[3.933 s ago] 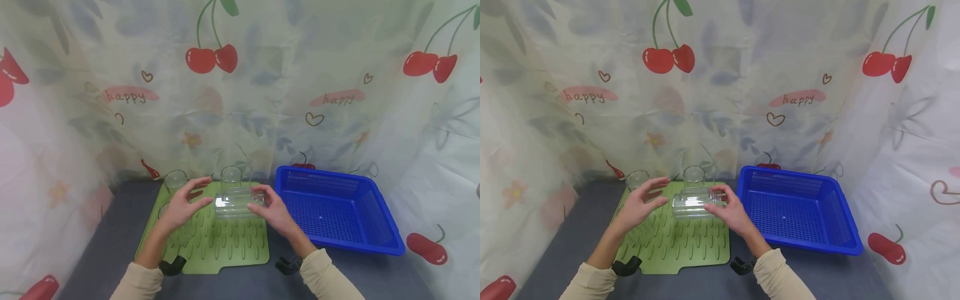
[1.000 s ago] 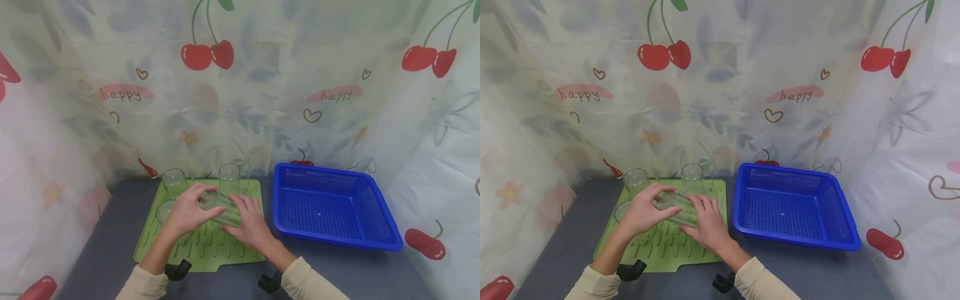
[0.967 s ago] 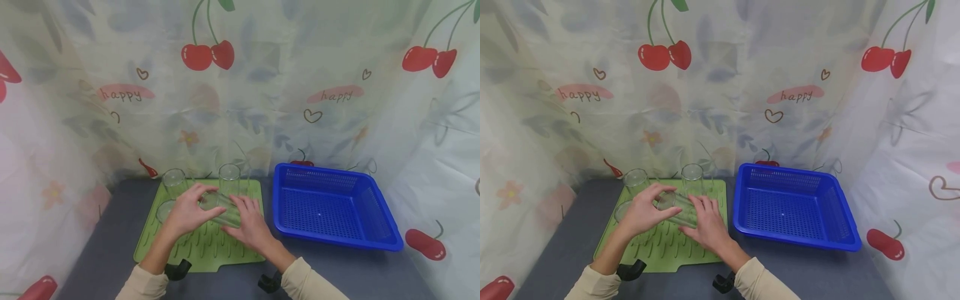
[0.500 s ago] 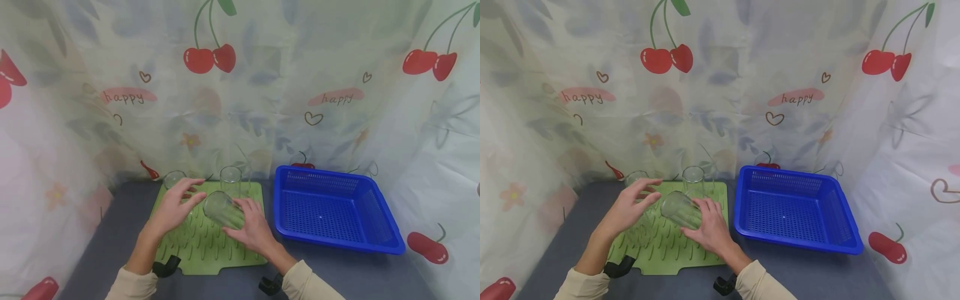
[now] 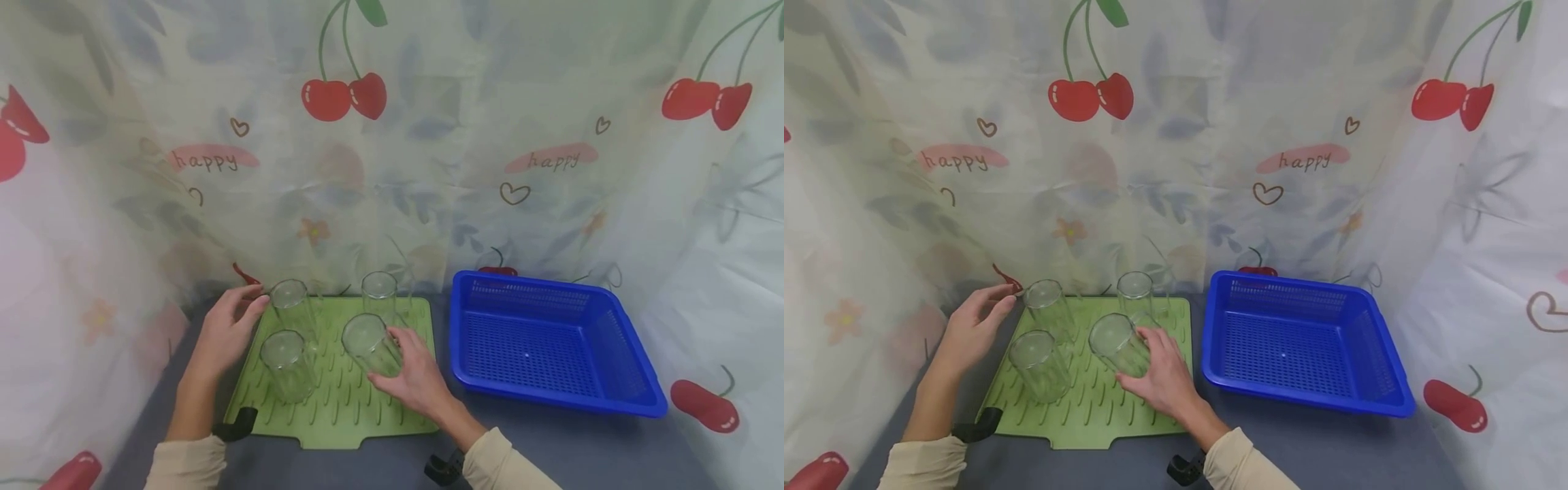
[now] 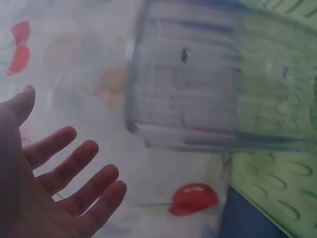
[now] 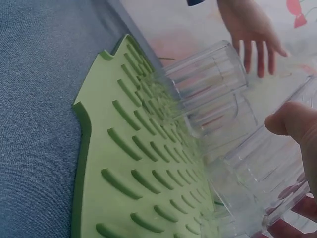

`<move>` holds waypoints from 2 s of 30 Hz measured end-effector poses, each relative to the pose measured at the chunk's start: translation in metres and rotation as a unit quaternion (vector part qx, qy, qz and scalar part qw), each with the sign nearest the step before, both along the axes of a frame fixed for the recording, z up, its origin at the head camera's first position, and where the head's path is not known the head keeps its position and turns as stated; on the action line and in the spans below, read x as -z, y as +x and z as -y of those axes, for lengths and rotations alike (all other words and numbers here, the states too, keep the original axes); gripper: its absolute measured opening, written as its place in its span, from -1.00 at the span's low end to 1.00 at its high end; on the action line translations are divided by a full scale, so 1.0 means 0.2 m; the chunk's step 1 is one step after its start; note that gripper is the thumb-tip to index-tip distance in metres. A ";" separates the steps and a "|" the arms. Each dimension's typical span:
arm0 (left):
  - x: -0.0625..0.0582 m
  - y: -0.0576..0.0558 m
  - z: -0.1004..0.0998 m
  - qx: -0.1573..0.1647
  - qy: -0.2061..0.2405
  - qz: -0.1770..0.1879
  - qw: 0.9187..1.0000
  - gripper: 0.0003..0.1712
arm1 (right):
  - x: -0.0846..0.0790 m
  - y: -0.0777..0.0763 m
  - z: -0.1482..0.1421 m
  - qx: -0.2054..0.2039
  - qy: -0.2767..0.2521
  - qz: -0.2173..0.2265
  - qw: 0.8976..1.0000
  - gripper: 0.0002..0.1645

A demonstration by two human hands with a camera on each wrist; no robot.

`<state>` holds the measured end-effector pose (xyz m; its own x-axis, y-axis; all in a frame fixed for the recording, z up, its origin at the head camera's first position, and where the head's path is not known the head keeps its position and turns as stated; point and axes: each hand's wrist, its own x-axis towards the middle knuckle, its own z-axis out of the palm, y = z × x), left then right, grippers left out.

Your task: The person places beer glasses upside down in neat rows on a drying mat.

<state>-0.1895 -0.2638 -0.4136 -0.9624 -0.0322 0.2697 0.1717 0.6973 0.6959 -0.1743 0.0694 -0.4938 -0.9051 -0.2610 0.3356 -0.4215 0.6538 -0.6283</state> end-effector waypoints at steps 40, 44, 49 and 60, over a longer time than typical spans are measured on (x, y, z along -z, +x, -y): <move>0.63 -0.18 0.26 0.029 -0.078 0.103 0.991 -0.50 | 0.20 -0.04 0.01 0.016 -0.033 0.114 0.993 0.01; 0.64 -0.17 0.24 0.032 -0.080 0.126 0.988 -0.50 | 0.20 -0.05 0.00 0.004 -0.027 0.119 0.993 -0.03; 0.65 -0.16 0.24 0.035 -0.083 0.131 0.987 -0.49 | 0.19 -0.05 0.00 -0.009 -0.015 0.137 0.990 -0.11; 0.62 -0.15 0.28 0.018 -0.082 0.108 0.991 -0.49 | 0.18 -0.04 0.04 -0.007 -0.013 0.136 0.991 -0.09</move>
